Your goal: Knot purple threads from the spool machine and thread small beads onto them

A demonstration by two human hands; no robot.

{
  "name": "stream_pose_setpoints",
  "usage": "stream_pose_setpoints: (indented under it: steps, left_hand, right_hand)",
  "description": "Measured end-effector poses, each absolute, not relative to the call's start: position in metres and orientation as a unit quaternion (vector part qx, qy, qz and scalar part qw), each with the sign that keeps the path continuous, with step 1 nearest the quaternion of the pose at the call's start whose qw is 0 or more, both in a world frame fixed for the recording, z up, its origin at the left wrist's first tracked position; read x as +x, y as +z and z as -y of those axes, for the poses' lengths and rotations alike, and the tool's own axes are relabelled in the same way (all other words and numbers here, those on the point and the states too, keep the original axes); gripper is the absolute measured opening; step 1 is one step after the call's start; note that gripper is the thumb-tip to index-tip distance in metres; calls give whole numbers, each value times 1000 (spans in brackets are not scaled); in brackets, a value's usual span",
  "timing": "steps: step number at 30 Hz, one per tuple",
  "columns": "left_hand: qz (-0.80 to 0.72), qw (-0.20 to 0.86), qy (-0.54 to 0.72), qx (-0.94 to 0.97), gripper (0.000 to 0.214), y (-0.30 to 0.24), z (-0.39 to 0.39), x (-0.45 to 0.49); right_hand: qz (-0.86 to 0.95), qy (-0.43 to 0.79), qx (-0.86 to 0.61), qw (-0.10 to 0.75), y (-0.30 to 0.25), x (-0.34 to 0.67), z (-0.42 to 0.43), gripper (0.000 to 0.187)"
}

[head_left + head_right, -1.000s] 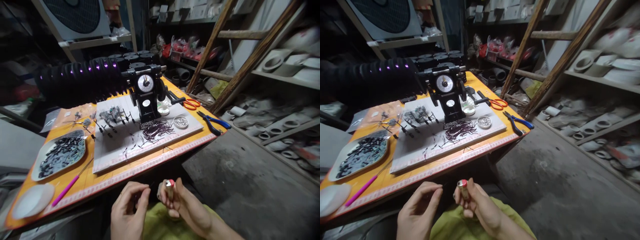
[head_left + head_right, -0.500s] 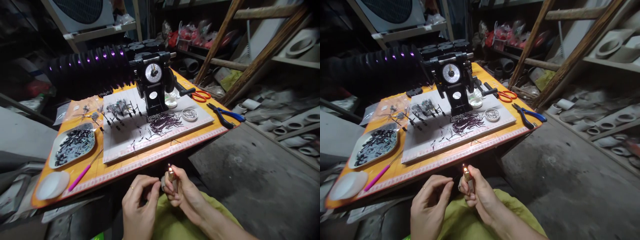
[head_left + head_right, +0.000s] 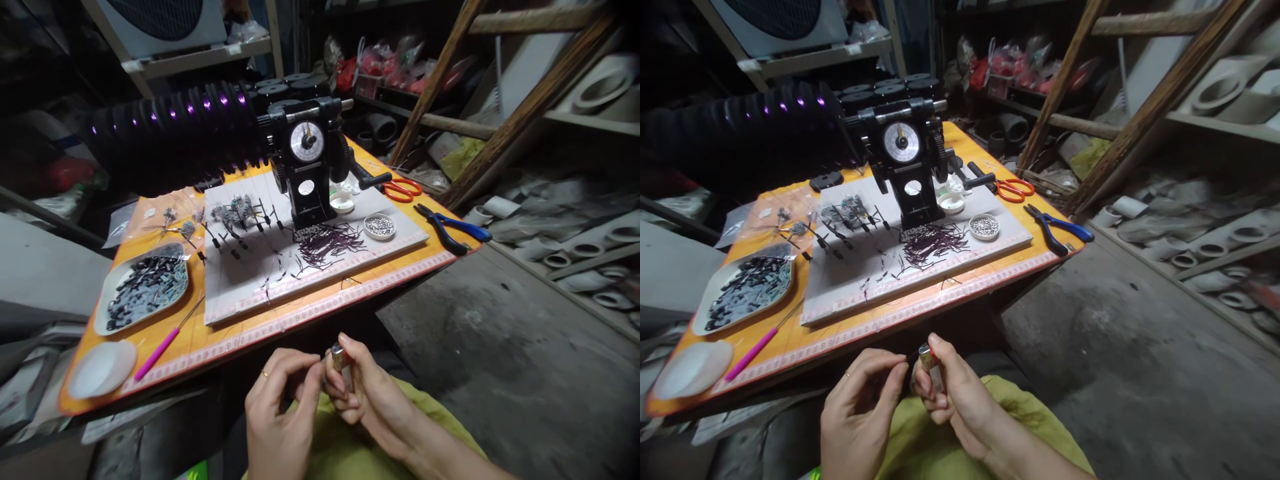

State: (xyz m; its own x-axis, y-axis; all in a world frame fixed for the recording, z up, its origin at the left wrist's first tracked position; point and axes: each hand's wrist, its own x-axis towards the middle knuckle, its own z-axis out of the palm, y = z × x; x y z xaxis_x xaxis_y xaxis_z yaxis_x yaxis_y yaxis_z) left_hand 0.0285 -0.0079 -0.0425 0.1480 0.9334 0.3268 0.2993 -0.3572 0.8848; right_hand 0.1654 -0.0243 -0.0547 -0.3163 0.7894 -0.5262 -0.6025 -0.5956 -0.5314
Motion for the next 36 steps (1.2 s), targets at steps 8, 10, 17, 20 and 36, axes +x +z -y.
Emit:
stream_pose_setpoints:
  steps: [8, 10, 17, 20, 36]
  left_hand:
    - [-514, 567, 516, 384, 23, -34, 12, 37]
    - [-508, 600, 513, 345, 29, -30, 11, 37]
    - [-487, 657, 518, 250, 31, -15, 11, 39]
    - [-479, 664, 514, 256, 31, -15, 12, 39]
    - [-460, 601, 518, 398, 24, -24, 25, 35]
  right_hand:
    - [582, 63, -654, 479, -51, 257, 8, 39]
    - [595, -21, -664, 452, -53, 289, -8, 34]
    - [643, -123, -642, 399, -58, 313, -28, 36]
    - [645, -149, -605, 443, -45, 281, -10, 40]
    - [412, 582, -453, 535, -28, 189, 11, 10]
